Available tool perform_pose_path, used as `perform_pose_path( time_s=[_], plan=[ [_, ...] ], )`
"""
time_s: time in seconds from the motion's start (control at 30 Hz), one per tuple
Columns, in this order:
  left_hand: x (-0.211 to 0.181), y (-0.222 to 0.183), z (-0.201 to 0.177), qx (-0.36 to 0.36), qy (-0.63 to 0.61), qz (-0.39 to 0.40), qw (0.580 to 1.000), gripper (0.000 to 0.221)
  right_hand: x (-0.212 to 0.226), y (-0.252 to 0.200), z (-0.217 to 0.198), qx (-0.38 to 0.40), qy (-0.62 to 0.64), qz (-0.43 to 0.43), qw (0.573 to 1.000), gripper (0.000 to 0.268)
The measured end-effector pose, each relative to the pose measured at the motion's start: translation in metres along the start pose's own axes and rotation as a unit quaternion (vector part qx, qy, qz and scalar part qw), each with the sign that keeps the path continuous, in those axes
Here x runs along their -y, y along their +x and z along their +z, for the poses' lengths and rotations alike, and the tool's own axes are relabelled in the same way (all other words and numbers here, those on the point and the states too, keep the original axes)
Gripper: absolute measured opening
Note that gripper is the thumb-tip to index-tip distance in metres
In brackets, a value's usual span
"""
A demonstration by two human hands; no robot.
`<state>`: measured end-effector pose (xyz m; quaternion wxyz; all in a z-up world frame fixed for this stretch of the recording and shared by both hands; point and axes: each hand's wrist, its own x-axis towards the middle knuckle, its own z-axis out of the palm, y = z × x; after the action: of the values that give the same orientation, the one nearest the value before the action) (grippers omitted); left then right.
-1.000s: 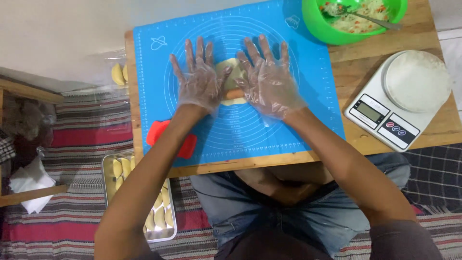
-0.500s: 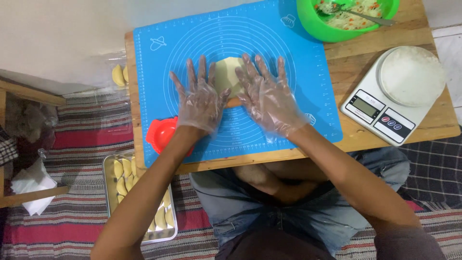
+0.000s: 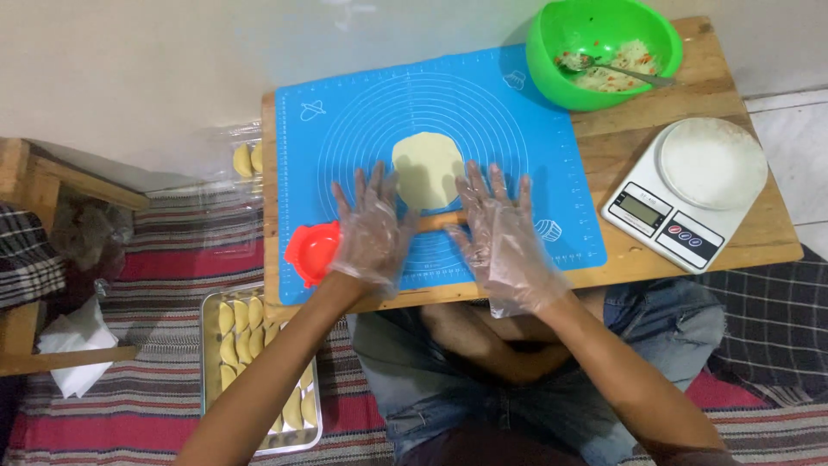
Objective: Rolling out dough, adding filling, and folding pastries on a silicone mat.
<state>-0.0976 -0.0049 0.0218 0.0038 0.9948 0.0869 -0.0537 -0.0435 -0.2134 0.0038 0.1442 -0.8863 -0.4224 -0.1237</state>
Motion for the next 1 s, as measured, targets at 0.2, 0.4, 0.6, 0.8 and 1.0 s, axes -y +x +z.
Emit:
perform_pose_path(
  time_s=[0.2, 0.4, 0.6, 0.8, 1.0],
  plan=[
    [0.057, 0.079, 0.060, -0.161, -0.054, 0.037, 0.985, 0.041, 0.004, -0.002, -0.017, 0.161, 0.477, 0.248, 0.828, 0.048],
    [0.049, 0.138, 0.062, -0.301, 0.083, 0.112, 0.943, 0.047, -0.026, -0.016, -0.015, 0.013, 0.112, -0.105, 0.988, 0.021],
    [0.039, 0.139, 0.053, -0.226, 0.082, 0.146, 0.960, 0.040, -0.108, -0.032, -0.011, -0.104, 0.022, -0.100, 0.989, 0.038],
    [0.055, 0.172, 0.084, -0.106, -0.181, 0.002, 0.978, 0.026, -0.126, -0.013, 0.042, -0.173, -0.160, 0.084, 0.968, 0.022],
    [0.023, 0.132, 0.021, -0.096, -0.047, 0.040, 0.993, 0.020, -0.108, 0.019, 0.036, -0.208, -0.239, 0.082, 0.945, 0.023]
  ],
)
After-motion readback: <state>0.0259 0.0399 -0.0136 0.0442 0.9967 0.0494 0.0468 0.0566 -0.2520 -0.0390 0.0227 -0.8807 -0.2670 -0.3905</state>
